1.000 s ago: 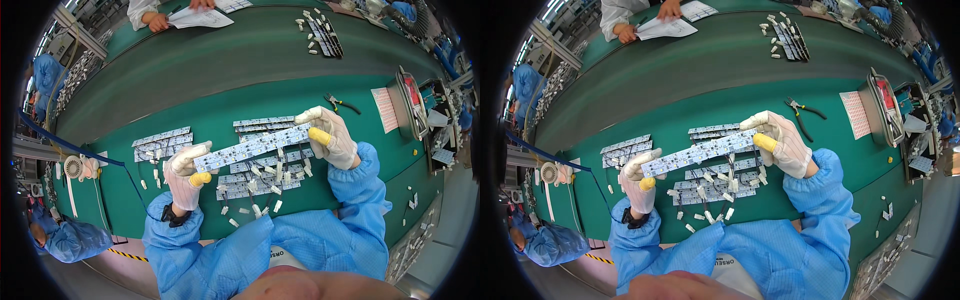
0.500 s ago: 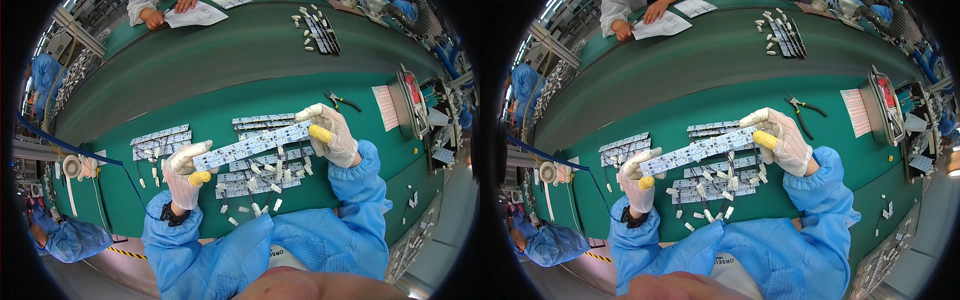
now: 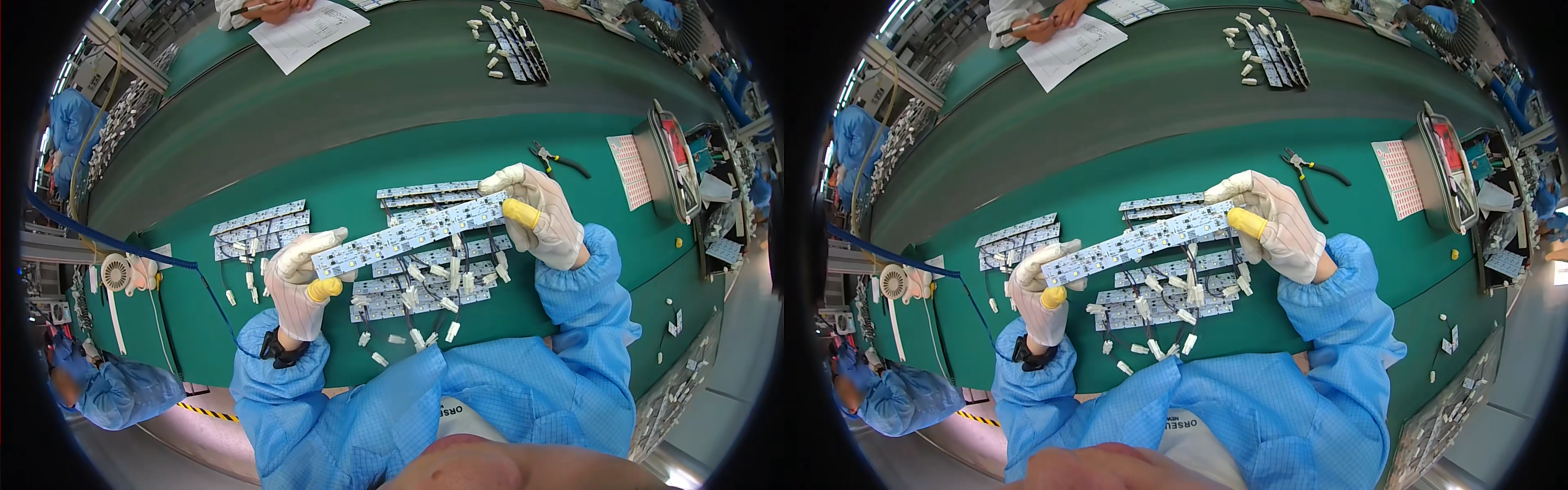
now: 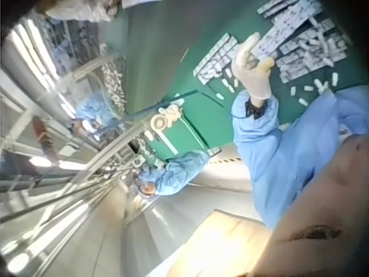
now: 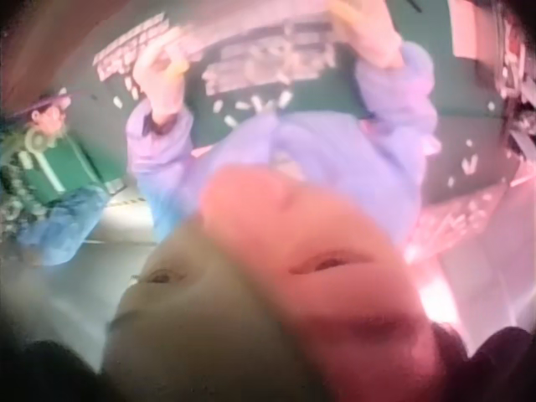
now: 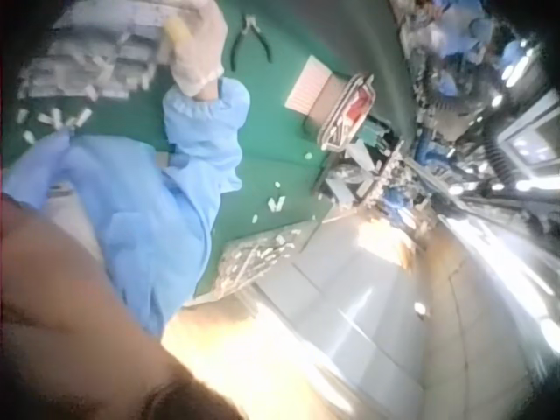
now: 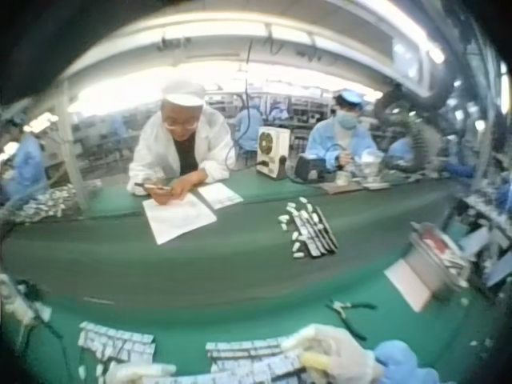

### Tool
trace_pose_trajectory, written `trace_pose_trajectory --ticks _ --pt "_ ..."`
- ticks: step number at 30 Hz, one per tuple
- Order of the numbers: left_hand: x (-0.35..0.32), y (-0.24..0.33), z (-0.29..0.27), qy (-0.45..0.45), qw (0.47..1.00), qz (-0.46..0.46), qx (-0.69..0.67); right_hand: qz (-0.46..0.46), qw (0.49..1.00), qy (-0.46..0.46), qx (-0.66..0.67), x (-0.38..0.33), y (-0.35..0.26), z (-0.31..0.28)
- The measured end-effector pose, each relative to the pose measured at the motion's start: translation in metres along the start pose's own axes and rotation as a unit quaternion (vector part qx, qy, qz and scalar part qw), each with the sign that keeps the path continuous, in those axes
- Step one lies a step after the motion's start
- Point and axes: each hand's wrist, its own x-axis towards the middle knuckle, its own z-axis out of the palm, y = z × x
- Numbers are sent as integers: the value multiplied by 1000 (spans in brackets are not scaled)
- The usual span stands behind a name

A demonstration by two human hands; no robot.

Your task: Inspecting and trimming LED circuit board strips on a production line using nippers.

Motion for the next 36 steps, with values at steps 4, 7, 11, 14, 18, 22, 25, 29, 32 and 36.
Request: trace_pose_trajectory --ticks 4,7,11,14,18,22,25,29,32,36 --pt "-4 2 0 0 1000 -12 -21 6 1000 -5 -8 0 0 1" --pt "-9 -1 -1 30 999 -21 -21 -13 998 -14 -62 0 -3 3" --pt "-6 -9 -3 38 999 -7 27 58 998 -14 -13 -4 -11 7" --pt "3 -17 1 79 941 50 324 -12 1000 -16 2 -2 0 2" --pt "-6 -5 5 127 990 -22 48 -46 993 21 -111 12 -37 -8" --pt "0 -18 13 110 993 -34 22 -303 754 372 -448 17 -75 -151" --pt "-3 -16 11 110 993 -1 35 -195 555 638 -497 -36 -138 -253" --pt "-1 -17 19 146 985 -3 95 -9 384 793 -473 -112 -114 -374" --pt "4 -16 19 155 986 -35 51 145 366 783 -481 -182 -115 -432" --pt "10 -30 5 166 986 -27 12 181 336 805 -454 -190 -95 -473"
